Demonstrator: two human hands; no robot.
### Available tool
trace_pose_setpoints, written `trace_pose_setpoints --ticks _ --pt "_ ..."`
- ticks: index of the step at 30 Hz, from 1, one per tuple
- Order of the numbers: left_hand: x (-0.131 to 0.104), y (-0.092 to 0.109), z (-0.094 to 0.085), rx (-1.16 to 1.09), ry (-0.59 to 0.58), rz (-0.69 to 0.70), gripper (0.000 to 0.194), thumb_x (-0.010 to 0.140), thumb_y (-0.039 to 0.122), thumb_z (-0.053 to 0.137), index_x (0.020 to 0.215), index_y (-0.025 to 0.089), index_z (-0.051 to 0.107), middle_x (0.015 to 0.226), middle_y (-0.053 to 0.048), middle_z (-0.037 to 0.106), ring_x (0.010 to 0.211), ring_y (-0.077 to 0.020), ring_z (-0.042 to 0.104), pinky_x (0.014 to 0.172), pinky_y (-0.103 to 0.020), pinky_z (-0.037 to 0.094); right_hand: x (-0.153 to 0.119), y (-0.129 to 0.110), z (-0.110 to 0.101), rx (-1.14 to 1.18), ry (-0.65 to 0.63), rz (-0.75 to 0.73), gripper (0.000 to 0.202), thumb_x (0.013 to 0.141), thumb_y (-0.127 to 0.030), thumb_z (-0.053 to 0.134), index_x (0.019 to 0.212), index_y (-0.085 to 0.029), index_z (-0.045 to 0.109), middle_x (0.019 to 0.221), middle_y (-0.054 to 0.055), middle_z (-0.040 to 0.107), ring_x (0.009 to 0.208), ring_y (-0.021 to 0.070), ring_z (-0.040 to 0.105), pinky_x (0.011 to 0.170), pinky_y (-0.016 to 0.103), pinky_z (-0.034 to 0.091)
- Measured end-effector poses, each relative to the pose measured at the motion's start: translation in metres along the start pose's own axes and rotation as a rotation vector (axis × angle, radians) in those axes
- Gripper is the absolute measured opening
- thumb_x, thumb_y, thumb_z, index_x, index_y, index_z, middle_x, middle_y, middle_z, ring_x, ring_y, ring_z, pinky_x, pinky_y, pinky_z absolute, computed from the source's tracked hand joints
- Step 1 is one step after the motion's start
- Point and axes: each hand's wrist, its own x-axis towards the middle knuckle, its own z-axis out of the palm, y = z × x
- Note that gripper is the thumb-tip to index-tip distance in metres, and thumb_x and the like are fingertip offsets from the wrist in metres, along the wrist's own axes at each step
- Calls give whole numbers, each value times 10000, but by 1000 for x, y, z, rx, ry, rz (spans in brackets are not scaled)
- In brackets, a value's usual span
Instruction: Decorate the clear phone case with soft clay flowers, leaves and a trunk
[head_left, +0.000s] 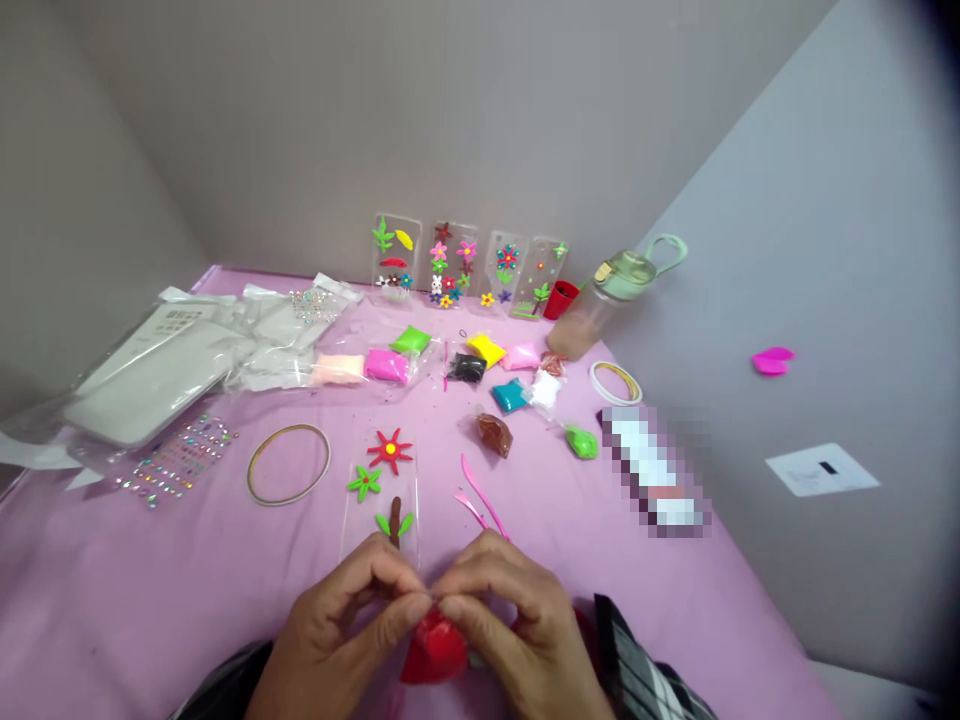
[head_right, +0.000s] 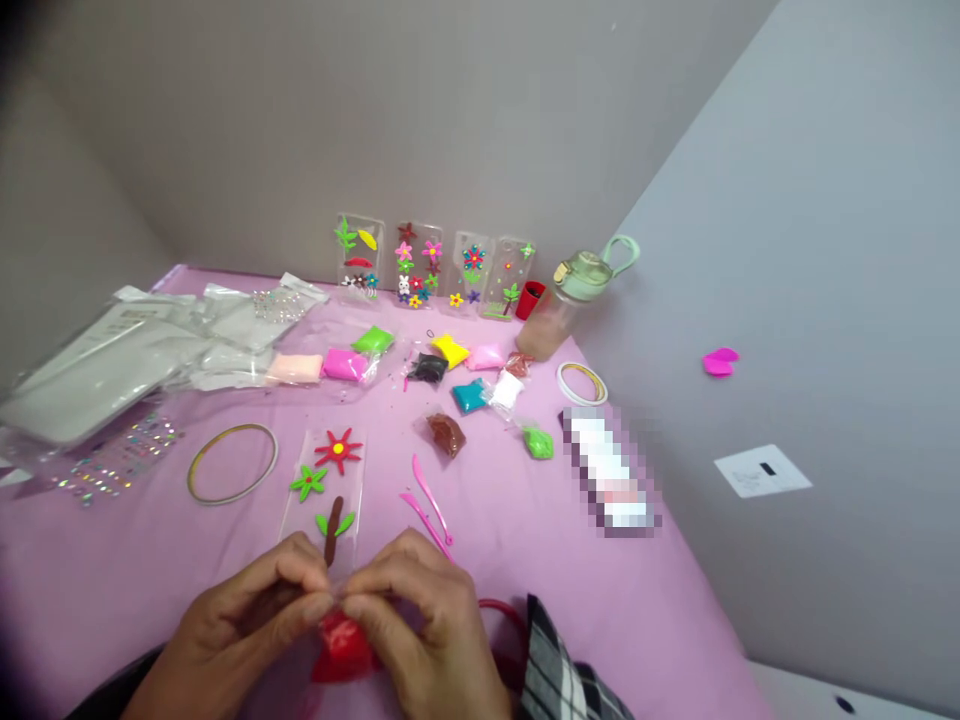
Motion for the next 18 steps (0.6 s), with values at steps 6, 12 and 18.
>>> trace_pose_setpoints --ticks 6,12,18 --pt "-1 -4 0 4 63 -9 234 888 428 638 756 237 610 739 37 563 732 -144 580 696 -191 483 2 -3 0 -30 64 101 187 859 -259 665 697 -185 610 685 -21 564 661 129 524 636 238 411" --pt "-3 -4 -3 68 25 13 251 887 423 638 735 227 606 731 29 550 716 -149 564 687 -199 477 2 -2 -3 -44 65 56 246 869 -279 658 654 -179 591 668 -24 548 632 118 508 604 236 383" --pt "0 -3 -3 14 102 11 243 867 413 666 719 224 625 724 25 563 717 -150 567 692 -194 479 3 1 -4 -119 25 44 240 952 -320 571 754 -190 611 731 -11 592 690 131 548 643 231 421"
